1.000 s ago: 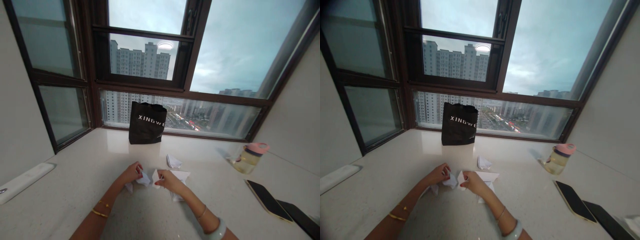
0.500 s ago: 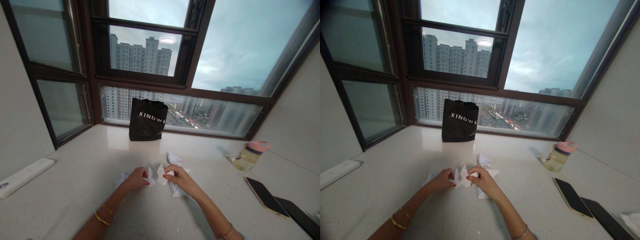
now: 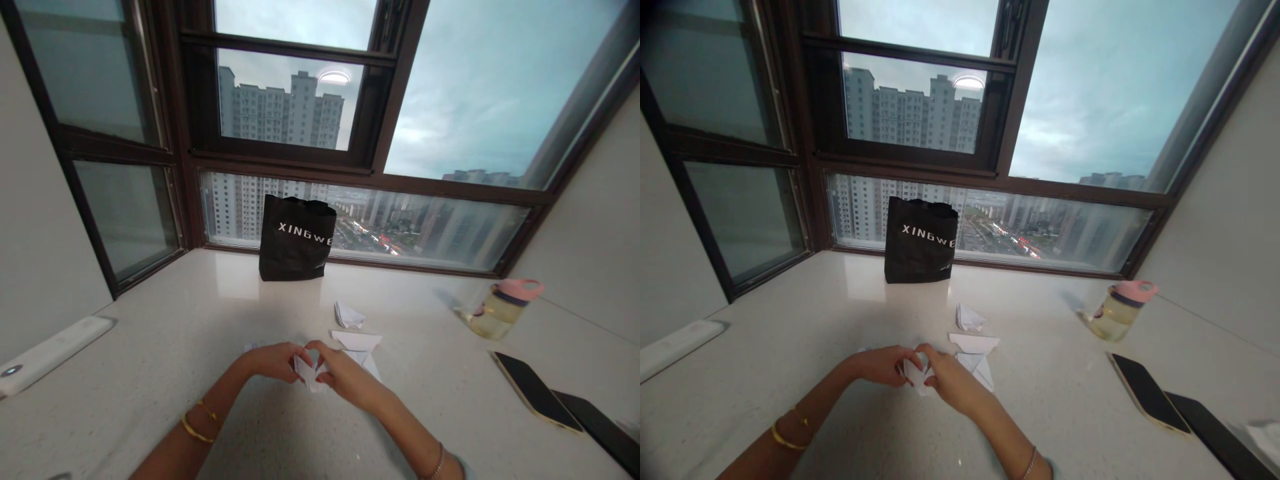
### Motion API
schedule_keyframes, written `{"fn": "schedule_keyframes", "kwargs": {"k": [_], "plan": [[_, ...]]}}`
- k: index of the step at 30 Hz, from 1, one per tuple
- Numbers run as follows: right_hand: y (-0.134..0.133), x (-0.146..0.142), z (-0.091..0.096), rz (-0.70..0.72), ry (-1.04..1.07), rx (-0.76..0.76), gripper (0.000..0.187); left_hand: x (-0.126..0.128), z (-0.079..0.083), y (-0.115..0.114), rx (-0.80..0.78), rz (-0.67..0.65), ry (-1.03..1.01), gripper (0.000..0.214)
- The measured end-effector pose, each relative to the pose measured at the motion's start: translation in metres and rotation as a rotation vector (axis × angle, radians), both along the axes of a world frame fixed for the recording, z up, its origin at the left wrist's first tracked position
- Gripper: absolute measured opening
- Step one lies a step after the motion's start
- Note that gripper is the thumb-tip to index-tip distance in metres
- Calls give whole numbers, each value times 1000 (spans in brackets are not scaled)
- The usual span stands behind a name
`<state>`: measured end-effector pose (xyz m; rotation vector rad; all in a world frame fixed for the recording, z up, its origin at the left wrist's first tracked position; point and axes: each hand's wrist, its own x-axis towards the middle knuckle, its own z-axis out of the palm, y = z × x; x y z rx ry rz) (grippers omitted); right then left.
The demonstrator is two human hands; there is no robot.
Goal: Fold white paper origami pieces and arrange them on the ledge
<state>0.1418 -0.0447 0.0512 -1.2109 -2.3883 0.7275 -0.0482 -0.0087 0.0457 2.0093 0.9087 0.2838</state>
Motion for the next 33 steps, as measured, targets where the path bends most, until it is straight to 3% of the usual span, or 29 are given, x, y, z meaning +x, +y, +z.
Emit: {"fn": "schedule_keyframes", "kwargs": {"k": [6,10,14,16,19,21,24,28,33], "plan": [[2,-4,-2,-12,13,17,51,2,-4,-4,129,75,28,24],[3,-8,-9,-185,72,145,58,4,-7,-13,140,144,-6,19],[-3,-8,-18,-274,87,-89,14,-3,-9,-21,54,180,-44,22],[-8,-2,-19,-294,193,-175,6,-15,-10,-17,24,229,-106,27],[-14,22,-17,-331,403,-237,15,-44,-15,-4,149,417,-88,34],[-18,44,-15,-362,499,-288,24,-64,-20,4,289,562,99,38],[-27,72,-16,-434,534,-336,32,-79,-27,7,360,625,314,38],[-40,79,-24,-458,563,-362,35,-72,-32,5,295,575,269,25],[-44,53,-29,-451,714,-352,36,-44,-24,3,131,568,37,31]]}}
